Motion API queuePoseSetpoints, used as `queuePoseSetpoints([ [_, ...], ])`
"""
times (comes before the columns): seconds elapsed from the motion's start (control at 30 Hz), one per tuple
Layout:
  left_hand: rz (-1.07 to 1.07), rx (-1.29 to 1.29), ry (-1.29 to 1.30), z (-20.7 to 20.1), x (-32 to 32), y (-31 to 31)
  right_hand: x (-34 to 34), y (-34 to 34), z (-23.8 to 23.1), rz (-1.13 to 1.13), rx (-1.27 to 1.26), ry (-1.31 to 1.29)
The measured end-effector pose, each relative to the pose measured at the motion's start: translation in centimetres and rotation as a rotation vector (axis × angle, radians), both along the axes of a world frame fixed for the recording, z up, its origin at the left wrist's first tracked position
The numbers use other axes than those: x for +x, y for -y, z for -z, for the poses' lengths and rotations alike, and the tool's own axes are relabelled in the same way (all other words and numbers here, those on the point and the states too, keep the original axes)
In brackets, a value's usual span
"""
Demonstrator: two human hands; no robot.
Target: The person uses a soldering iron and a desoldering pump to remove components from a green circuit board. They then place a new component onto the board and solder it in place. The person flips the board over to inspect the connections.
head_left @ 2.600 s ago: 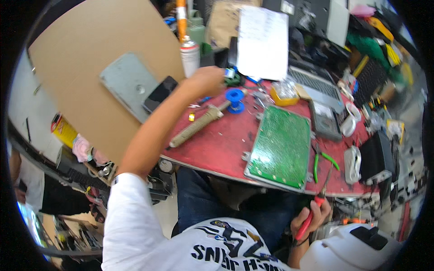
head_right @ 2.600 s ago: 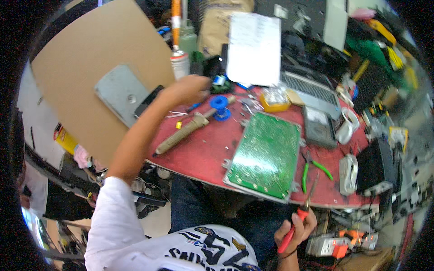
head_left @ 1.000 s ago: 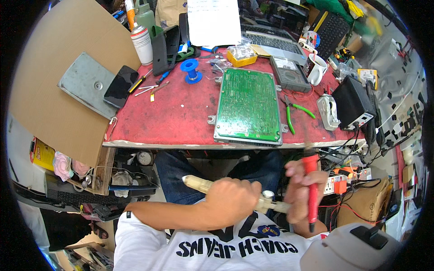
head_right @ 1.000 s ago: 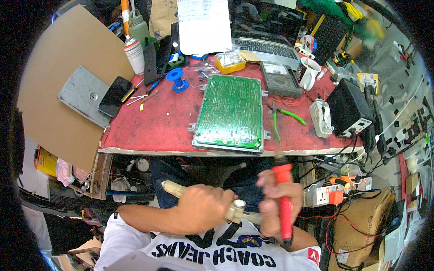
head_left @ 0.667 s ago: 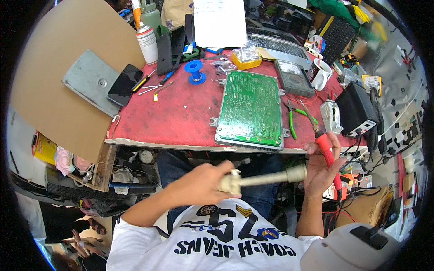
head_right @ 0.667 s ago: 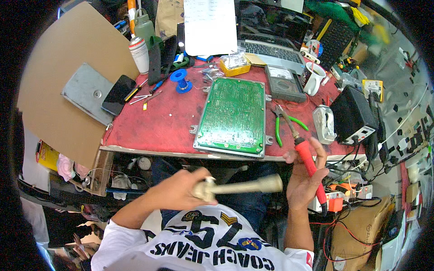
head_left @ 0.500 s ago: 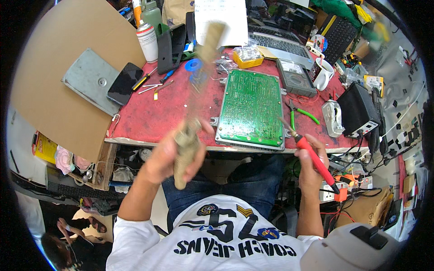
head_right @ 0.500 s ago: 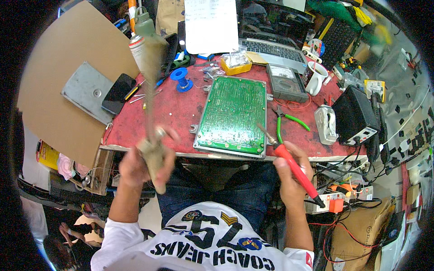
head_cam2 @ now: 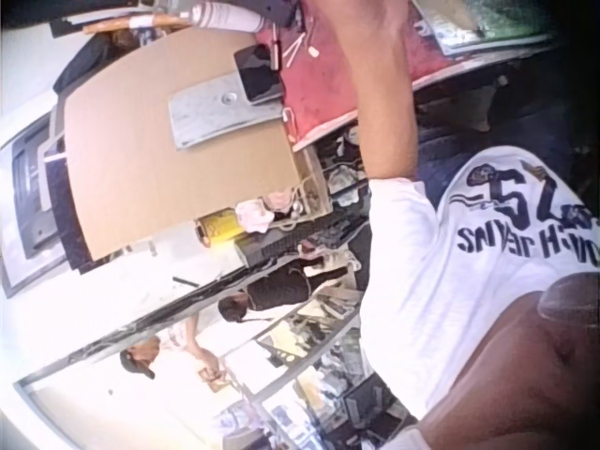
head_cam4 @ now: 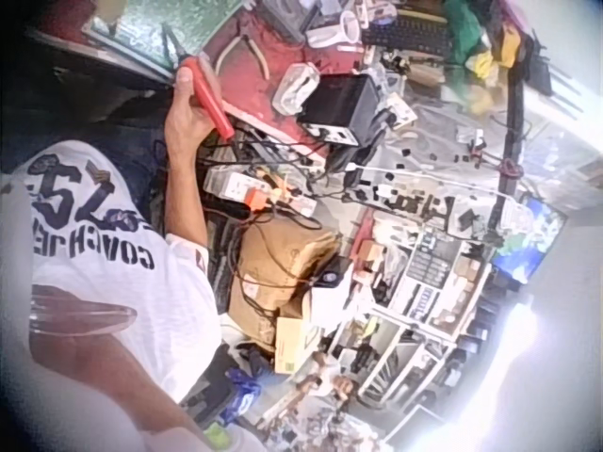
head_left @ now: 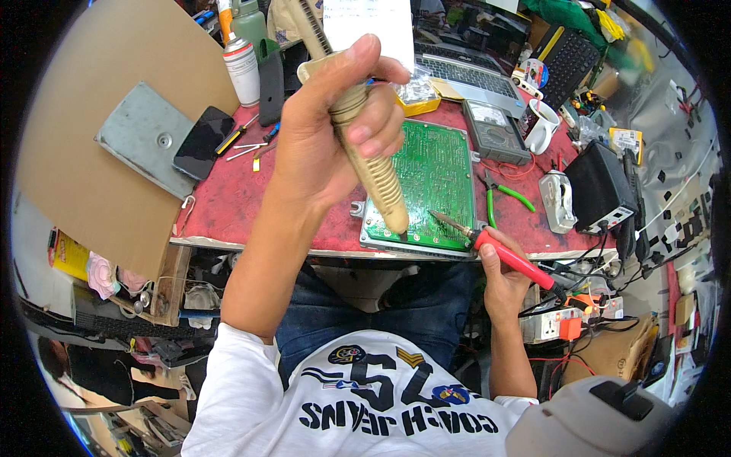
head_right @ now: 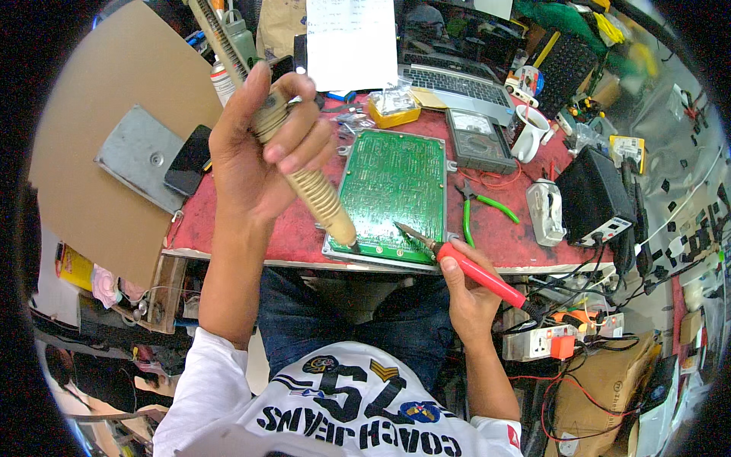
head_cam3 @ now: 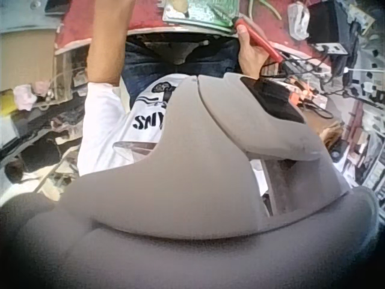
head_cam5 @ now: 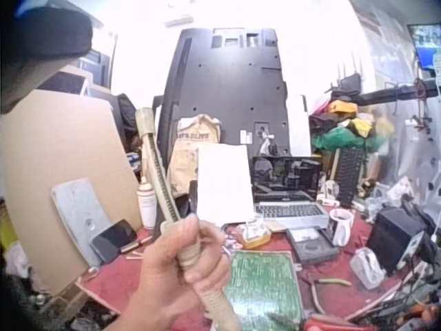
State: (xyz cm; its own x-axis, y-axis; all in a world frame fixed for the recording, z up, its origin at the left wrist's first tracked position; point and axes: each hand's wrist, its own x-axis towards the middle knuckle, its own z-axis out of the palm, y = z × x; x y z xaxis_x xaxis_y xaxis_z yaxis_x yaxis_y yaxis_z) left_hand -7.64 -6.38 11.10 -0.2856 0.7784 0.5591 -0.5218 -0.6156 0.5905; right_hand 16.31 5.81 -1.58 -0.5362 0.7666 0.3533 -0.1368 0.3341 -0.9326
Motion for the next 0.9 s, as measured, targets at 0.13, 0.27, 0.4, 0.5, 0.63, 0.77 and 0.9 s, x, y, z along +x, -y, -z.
queuePoseSetpoints([
  [0.13,-0.224,0.026,-0.117,-0.6,1.3,-1.2,-0.1,-0.1,0.1,0.007,0.012,0.007],
  [0.27,-0.306,-0.057,-0.155,0.2,0.7,-2.9,-0.1,0.0,0.0,-0.004,0.006,0.024],
  [0.4,-0.495,-0.123,-0.237,0.7,1.0,-4.6,-0.1,0.0,0.0,0.002,0.003,0.021],
  [0.5,-0.595,-0.154,-0.256,0.9,1.4,-5.7,-0.1,0.0,-0.1,-0.006,0.007,0.022],
  [0.63,-0.664,-0.168,-0.298,1.2,1.7,-6.7,-0.1,0.0,-0.2,0.002,0.028,0.033],
  [0.77,-0.661,-0.174,-0.309,1.8,1.4,-7.6,-0.1,0.0,-0.4,-0.019,0.024,0.049],
  [0.9,-0.653,-0.181,-0.325,2.1,1.8,-8.1,0.0,0.0,-0.3,-0.013,0.028,0.045],
])
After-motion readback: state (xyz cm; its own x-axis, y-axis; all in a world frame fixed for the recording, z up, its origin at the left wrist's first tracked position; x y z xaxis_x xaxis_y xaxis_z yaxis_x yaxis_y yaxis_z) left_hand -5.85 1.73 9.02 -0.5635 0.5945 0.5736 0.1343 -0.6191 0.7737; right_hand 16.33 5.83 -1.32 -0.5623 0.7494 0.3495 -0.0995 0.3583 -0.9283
